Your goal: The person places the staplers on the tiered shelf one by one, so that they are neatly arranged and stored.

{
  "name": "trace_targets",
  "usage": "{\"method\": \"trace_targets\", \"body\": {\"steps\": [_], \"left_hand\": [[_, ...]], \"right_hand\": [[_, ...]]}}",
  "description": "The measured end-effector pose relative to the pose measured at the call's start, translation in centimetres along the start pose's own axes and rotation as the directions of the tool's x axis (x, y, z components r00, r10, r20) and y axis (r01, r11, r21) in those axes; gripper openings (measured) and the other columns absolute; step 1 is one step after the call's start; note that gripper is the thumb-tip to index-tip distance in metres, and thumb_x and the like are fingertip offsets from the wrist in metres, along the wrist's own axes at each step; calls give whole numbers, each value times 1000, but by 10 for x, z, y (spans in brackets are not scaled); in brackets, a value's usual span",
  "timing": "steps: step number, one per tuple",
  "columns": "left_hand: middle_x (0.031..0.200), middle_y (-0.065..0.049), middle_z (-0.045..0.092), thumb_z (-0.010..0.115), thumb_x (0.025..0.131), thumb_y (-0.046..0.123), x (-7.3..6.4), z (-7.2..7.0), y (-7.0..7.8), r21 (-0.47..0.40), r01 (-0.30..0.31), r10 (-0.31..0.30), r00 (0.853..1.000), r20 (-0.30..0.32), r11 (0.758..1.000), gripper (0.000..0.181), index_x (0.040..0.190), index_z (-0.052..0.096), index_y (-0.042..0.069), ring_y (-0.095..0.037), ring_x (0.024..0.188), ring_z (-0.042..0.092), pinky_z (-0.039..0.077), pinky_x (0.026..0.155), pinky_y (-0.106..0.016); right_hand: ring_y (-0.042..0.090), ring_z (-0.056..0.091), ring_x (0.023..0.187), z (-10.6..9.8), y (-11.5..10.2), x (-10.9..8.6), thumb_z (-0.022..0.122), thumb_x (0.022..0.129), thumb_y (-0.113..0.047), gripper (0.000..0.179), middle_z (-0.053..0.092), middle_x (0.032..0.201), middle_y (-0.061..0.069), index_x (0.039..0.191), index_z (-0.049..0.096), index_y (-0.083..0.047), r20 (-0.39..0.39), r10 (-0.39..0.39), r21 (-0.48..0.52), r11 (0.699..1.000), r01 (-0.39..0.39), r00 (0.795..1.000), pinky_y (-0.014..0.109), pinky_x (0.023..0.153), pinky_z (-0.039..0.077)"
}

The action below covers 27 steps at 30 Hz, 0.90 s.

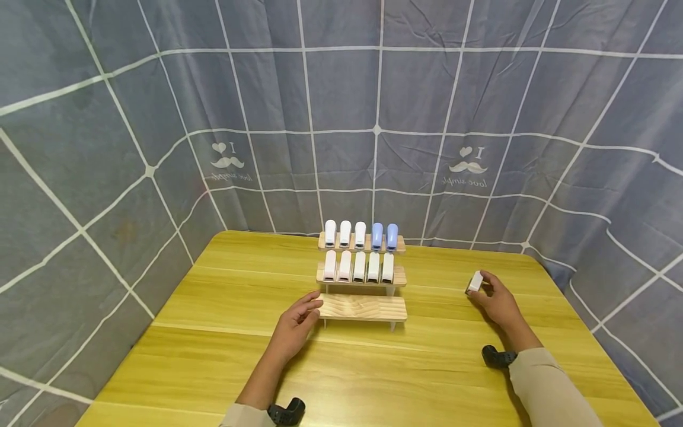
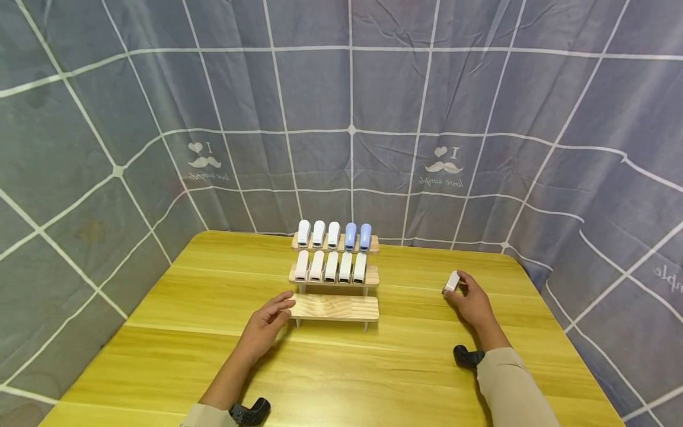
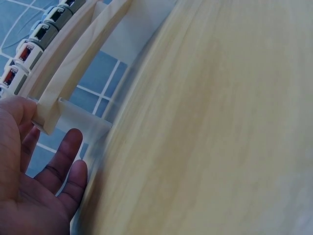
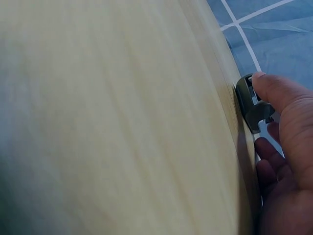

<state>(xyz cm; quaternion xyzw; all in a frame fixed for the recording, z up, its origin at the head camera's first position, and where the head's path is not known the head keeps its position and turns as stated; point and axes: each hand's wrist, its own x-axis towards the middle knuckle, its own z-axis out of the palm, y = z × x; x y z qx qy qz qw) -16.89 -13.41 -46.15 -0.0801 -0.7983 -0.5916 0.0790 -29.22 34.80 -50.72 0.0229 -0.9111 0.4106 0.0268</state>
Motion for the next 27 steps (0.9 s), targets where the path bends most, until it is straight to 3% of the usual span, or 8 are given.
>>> {"method": "trace_targets", "body": {"steps": [15, 27], "left_hand": [[142, -13, 55, 59, 99, 3, 0, 2, -1, 6, -9, 9, 1000, 0, 1000, 25, 121, 68, -4, -33, 124, 55, 48, 97, -41], [140, -15, 56, 60, 98, 1, 0, 1, -1, -2, -16, 16, 1000, -20, 1000, 24, 119, 68, -5, -34, 125, 55, 48, 97, -41]], "right_hand": [[52, 41, 129, 0, -6, -5, 64, 99, -32, 76, 38, 145, 35, 154, 25, 3, -41, 32, 9, 999, -32, 999, 61, 102, 38], [49, 44, 128, 4, -30, -10, 66, 98, -32, 74, 43, 141, 33, 154, 29, 1, -92, -75, 37, 996, 78, 993, 56, 94, 45]]}}
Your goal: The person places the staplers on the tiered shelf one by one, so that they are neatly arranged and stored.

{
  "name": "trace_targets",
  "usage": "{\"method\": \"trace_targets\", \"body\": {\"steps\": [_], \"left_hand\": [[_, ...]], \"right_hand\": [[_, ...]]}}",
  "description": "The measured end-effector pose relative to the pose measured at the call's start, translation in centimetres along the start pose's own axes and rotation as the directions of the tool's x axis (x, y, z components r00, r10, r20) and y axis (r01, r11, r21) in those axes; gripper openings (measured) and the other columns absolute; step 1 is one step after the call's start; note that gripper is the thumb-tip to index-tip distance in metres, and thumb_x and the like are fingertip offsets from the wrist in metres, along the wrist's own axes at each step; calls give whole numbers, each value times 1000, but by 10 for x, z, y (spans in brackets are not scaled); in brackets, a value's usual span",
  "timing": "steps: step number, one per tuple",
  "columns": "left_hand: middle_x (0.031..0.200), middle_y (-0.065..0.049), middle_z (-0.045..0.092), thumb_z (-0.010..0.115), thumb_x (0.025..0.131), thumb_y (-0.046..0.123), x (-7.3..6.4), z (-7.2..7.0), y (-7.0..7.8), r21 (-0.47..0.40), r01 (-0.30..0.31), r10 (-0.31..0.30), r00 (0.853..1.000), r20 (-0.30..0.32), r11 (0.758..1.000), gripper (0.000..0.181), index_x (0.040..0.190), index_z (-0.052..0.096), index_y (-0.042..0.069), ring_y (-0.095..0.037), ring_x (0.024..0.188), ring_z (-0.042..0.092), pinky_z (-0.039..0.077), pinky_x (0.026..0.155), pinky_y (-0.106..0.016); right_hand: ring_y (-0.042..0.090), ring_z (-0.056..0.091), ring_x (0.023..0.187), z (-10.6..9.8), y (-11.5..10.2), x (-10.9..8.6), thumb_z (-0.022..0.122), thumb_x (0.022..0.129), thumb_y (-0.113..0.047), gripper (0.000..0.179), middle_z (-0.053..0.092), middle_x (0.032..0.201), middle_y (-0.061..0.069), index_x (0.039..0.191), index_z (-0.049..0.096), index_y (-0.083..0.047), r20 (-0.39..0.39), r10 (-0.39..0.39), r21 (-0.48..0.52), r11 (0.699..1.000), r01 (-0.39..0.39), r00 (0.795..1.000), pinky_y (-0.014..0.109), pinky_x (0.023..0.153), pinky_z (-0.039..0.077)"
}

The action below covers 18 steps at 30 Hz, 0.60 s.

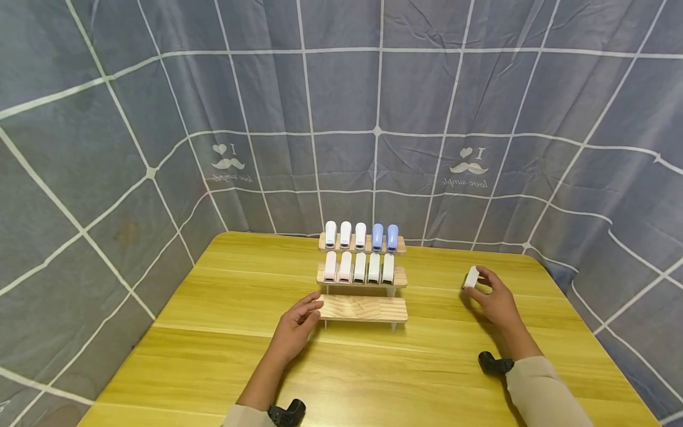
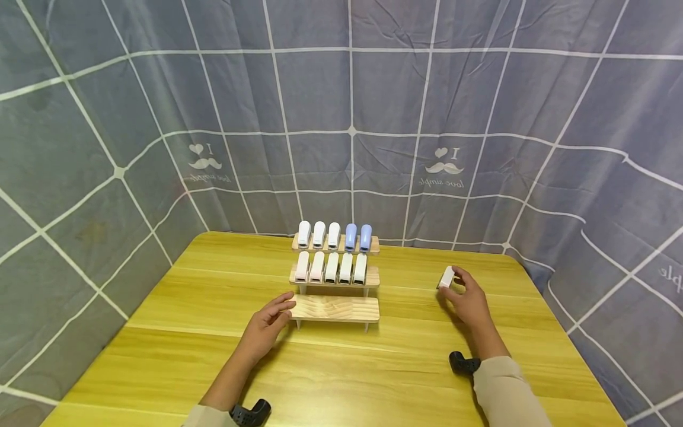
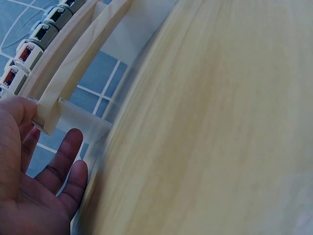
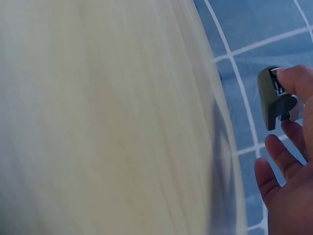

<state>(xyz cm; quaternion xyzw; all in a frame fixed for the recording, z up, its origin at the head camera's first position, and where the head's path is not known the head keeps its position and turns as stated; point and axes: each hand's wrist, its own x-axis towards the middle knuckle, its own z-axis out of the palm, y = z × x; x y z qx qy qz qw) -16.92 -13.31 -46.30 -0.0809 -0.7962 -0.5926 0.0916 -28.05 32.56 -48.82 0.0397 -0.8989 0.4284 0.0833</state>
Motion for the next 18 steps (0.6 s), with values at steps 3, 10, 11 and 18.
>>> {"method": "trace_targets", "body": {"steps": [3, 10, 11, 18], "left_hand": [[140, -16, 56, 60, 98, 0, 1, 1, -5, -4, -2, 2, 1000, -4, 1000, 24, 119, 68, -6, -35, 126, 54, 48, 97, -40], [142, -3, 56, 63, 98, 10, 9, 4, -41, -21, -8, 8, 1000, -1, 1000, 24, 120, 71, 4, -26, 126, 55, 47, 97, -35], [142, -3, 56, 63, 98, 11, 9, 3, -42, -19, -9, 9, 1000, 6, 1000, 24, 121, 71, 5, -26, 126, 55, 47, 97, -34], [143, -3, 55, 63, 99, 12, 11, 2, -42, -10, -1, 1, 1000, 17, 1000, 25, 121, 71, 5, -27, 126, 55, 47, 98, -35]], "right_hand": [[46, 43, 129, 3, -9, -2, 66, 97, -28, 71, 45, 140, 31, 152, 32, 2, -16, -32, -3, 999, 32, 999, 51, 91, 46], [43, 44, 128, 11, -28, -7, 68, 96, -22, 69, 47, 140, 28, 152, 35, 0, -30, -72, 30, 997, 73, 997, 28, 87, 42], [43, 44, 128, 12, -31, -7, 68, 96, -22, 68, 48, 140, 28, 152, 35, 0, -32, -80, 38, 996, 81, 996, 26, 86, 42], [37, 48, 125, 23, -58, -13, 71, 93, -13, 67, 49, 140, 24, 149, 39, 3, -64, -179, 83, 980, 184, 982, 27, 87, 44]]}}
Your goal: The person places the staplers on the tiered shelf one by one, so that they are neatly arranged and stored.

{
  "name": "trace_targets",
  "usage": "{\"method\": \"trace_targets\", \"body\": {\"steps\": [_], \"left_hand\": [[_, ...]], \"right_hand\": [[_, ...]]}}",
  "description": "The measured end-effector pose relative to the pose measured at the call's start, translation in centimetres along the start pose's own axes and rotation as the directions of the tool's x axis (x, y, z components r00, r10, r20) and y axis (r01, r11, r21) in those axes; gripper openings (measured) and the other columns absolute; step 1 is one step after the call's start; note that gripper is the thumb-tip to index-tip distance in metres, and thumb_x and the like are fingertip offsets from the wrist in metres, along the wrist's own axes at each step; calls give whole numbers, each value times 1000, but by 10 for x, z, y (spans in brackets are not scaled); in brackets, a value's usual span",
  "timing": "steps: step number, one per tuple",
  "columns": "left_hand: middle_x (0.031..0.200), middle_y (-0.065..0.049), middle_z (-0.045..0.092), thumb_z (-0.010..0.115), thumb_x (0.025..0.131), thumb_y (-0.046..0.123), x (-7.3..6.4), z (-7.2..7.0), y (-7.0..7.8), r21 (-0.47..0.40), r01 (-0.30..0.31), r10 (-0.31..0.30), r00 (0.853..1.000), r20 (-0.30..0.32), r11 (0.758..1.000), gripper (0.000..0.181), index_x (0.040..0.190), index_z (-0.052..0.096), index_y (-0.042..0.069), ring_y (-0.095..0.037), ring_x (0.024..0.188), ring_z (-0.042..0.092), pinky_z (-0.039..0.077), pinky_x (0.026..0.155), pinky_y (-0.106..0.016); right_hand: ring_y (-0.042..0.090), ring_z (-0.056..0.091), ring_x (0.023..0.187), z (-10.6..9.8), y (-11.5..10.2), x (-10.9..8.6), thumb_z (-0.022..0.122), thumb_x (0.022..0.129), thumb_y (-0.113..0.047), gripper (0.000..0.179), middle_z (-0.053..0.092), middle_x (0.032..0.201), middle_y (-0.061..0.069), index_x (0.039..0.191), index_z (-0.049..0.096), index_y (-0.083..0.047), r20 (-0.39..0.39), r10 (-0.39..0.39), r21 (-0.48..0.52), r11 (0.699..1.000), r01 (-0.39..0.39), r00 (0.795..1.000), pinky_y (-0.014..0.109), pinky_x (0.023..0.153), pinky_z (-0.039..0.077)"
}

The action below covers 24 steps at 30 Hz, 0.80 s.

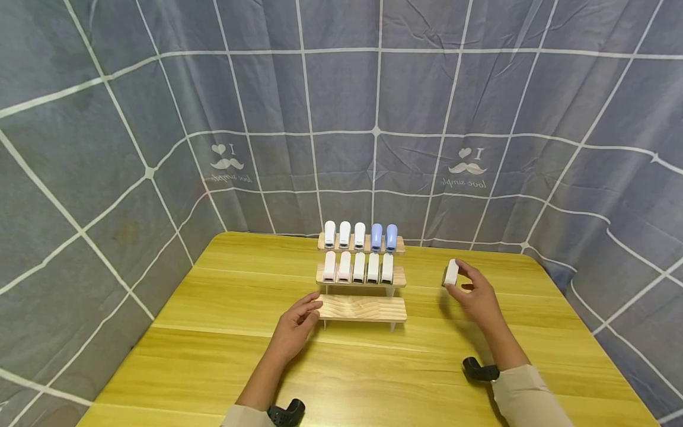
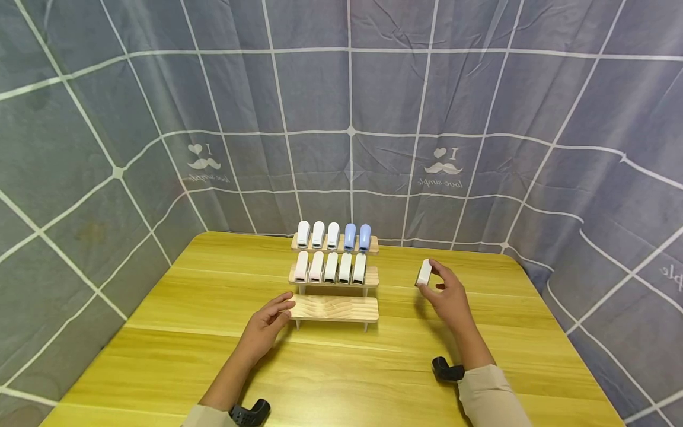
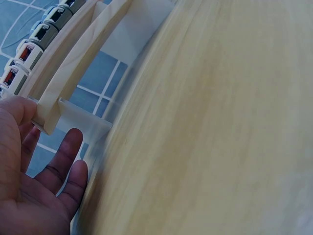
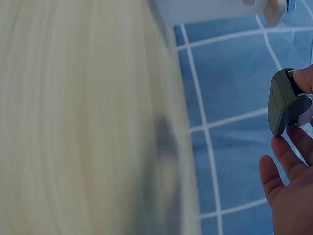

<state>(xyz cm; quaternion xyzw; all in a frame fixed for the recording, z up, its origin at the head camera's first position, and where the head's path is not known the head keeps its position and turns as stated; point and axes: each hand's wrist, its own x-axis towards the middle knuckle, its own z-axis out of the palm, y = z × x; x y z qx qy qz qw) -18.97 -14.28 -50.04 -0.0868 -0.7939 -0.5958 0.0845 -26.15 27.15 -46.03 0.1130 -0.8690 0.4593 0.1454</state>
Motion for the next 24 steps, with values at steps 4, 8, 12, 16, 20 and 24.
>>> {"method": "trace_targets", "body": {"steps": [4, 8, 12, 16, 20, 24], "left_hand": [[143, -3, 55, 63, 99, 12, 0, 0, 0, -7, -4, 4, 1000, 0, 1000, 25, 121, 71, 5, -27, 127, 54, 47, 98, -35], [143, -3, 55, 63, 99, 12, 0, 0, 0, -17, -5, 5, 1000, -5, 1000, 25, 122, 70, 5, -26, 127, 54, 47, 97, -34], [143, -5, 55, 62, 99, 9, 0, 2, 1, -8, 5, -5, 1000, -18, 1000, 25, 122, 70, 3, -26, 127, 54, 47, 96, -36], [142, -9, 55, 61, 98, 4, -3, 3, 11, 9, 17, -17, 999, -29, 1000, 25, 121, 69, -2, -31, 126, 54, 47, 96, -38], [142, -15, 55, 59, 98, 2, -8, 1, 32, 11, 7, -7, 1000, -22, 1000, 25, 120, 68, -7, -34, 125, 55, 48, 95, -36], [141, -17, 54, 59, 99, 2, -10, 0, 39, 12, -12, 12, 1000, -14, 1000, 25, 120, 67, -8, -35, 125, 55, 49, 95, -35]], "right_hand": [[36, 50, 124, 6, -17, -1, 73, 91, -9, 67, 49, 140, 24, 148, 41, 4, -4, -52, 29, 998, 52, 999, 35, 87, 46], [36, 50, 124, 12, -31, 1, 73, 91, -9, 67, 50, 141, 23, 148, 41, 3, 4, -73, 32, 997, 73, 997, 45, 88, 47], [36, 51, 123, 21, -42, 3, 72, 91, -9, 65, 51, 140, 22, 147, 43, 3, 16, -93, 24, 995, 93, 996, 54, 89, 46], [37, 52, 121, 31, -50, 6, 72, 89, -7, 64, 53, 137, 22, 146, 45, 3, 24, -125, 36, 992, 124, 992, 58, 89, 46], [36, 53, 120, 39, -57, 8, 72, 88, -7, 63, 55, 135, 21, 145, 47, 2, 31, -150, 55, 987, 148, 988, 57, 88, 47], [35, 53, 121, 47, -62, 10, 73, 88, -8, 63, 55, 136, 19, 146, 47, -1, 52, -160, 67, 985, 156, 986, 55, 89, 47]]}}
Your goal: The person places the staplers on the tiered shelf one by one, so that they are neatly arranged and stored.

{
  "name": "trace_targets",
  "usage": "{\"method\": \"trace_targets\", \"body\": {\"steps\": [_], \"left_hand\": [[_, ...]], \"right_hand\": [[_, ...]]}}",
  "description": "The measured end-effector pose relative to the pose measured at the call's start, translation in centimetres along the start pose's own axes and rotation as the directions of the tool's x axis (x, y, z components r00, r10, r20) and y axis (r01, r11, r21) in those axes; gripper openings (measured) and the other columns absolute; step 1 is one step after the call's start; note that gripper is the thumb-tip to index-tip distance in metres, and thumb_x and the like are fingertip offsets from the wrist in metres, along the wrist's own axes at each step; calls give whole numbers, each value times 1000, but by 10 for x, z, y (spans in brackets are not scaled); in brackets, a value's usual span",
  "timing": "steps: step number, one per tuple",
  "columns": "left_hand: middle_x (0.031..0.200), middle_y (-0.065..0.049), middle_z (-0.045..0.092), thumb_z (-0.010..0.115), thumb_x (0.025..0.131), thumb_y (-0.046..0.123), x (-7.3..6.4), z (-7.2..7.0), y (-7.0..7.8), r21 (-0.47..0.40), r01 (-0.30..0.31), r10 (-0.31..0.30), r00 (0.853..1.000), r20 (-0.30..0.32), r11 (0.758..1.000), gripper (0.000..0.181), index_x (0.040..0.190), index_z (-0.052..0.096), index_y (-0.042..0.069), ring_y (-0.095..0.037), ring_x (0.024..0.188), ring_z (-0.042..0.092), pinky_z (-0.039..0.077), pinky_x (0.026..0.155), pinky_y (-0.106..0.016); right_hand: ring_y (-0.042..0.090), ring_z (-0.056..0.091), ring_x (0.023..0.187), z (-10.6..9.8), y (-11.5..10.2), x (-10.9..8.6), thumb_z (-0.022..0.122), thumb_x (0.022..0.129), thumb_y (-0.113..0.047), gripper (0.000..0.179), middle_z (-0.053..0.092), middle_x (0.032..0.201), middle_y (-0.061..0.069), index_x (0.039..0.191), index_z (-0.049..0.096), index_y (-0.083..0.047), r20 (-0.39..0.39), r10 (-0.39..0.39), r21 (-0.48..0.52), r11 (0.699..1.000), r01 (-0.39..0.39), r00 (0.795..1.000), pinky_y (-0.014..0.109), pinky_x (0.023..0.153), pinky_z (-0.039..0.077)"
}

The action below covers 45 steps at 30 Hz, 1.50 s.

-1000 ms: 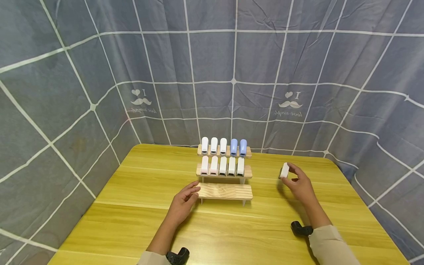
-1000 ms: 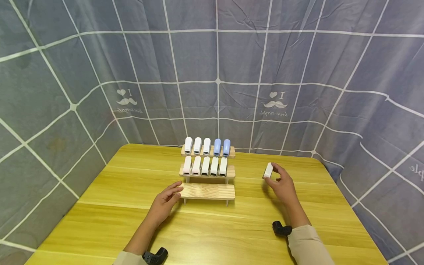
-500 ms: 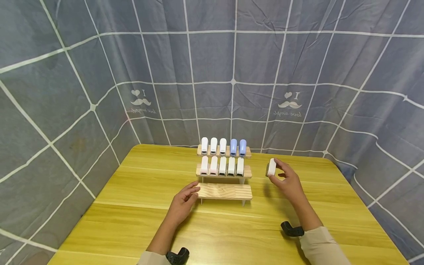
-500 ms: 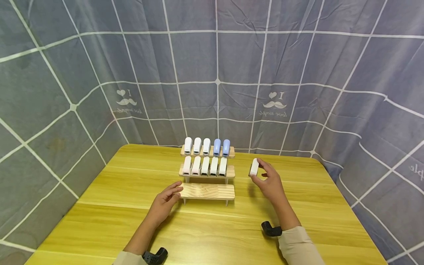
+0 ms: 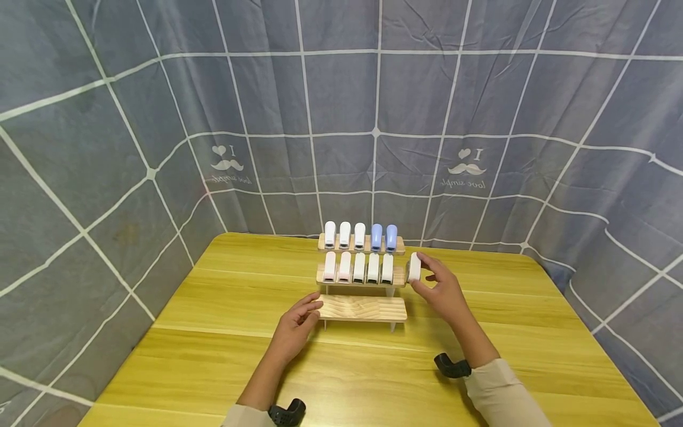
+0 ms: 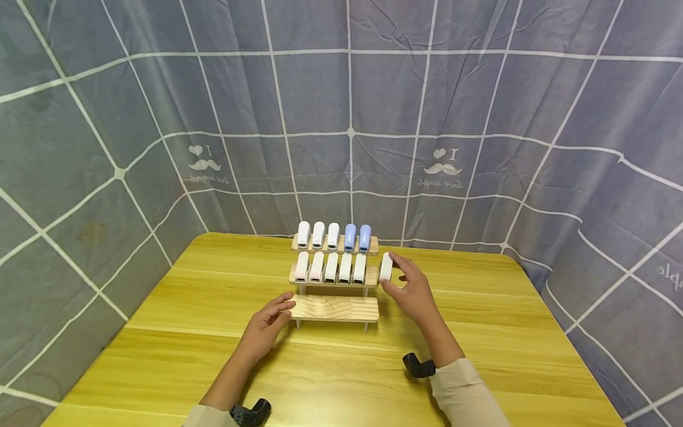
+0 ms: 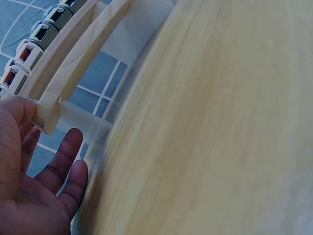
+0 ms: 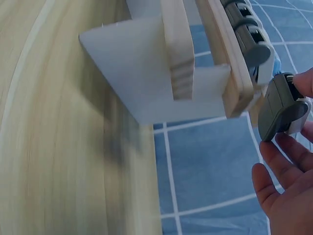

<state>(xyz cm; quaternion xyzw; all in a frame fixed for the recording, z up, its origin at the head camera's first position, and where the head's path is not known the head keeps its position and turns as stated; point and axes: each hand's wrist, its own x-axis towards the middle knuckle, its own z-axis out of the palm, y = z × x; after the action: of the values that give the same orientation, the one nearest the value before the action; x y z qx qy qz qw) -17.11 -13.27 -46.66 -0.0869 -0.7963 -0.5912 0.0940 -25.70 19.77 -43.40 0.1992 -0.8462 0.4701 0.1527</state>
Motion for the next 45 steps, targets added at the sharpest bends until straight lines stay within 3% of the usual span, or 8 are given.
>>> {"method": "trace_targets", "body": {"steps": [8, 13, 18, 25, 33, 45], "left_hand": [[143, -8, 54, 61, 99, 8, 8, 4, -31, -4, 16, -16, 1000, -4, 1000, 26, 123, 69, 1, -29, 127, 54, 48, 97, -35], [144, -5, 54, 62, 99, 12, 10, 2, -37, -31, 12, -11, 1000, 17, 999, 26, 123, 70, 5, -26, 127, 54, 47, 98, -35], [145, -6, 53, 61, 100, 13, 10, 2, -35, -28, -9, 10, 1000, 22, 1000, 26, 123, 69, 4, -28, 127, 54, 48, 98, -35], [144, -4, 54, 61, 99, 11, 9, 1, -34, -14, 18, -18, 1000, 2, 1000, 26, 123, 70, 4, -27, 127, 54, 47, 97, -36], [142, -14, 54, 59, 99, 2, -1, -2, 4, -3, 46, -46, 999, 0, 999, 25, 121, 68, -5, -34, 127, 53, 46, 98, -43], [142, -15, 54, 58, 99, 2, -1, 0, 3, -6, 27, -27, 1000, -6, 1000, 26, 122, 67, -6, -34, 128, 53, 46, 99, -43]], "right_hand": [[32, 53, 121, 13, 0, 3, 74, 89, -13, 64, 53, 141, 16, 147, 47, -5, 46, -22, -37, 999, 24, 999, 54, 89, 48], [34, 53, 122, 19, -1, 4, 74, 90, -13, 64, 52, 142, 16, 148, 47, -5, 58, -26, -32, 999, 28, 998, 56, 89, 48], [34, 53, 124, 24, -2, 4, 72, 92, -16, 63, 51, 144, 17, 148, 46, -5, 59, -5, -44, 999, 7, 998, 55, 92, 47], [34, 53, 126, 28, -4, 5, 73, 93, -19, 64, 51, 144, 17, 149, 45, -6, 54, -2, -40, 999, 4, 999, 55, 96, 45], [33, 57, 123, 30, -8, 5, 75, 90, -18, 64, 54, 141, 17, 147, 48, -5, 34, -37, -106, 994, 40, 999, 55, 100, 44], [35, 56, 124, 32, -12, 5, 75, 90, -18, 63, 55, 141, 17, 147, 49, -6, 30, -38, -129, 991, 41, 999, 54, 102, 43]]}}
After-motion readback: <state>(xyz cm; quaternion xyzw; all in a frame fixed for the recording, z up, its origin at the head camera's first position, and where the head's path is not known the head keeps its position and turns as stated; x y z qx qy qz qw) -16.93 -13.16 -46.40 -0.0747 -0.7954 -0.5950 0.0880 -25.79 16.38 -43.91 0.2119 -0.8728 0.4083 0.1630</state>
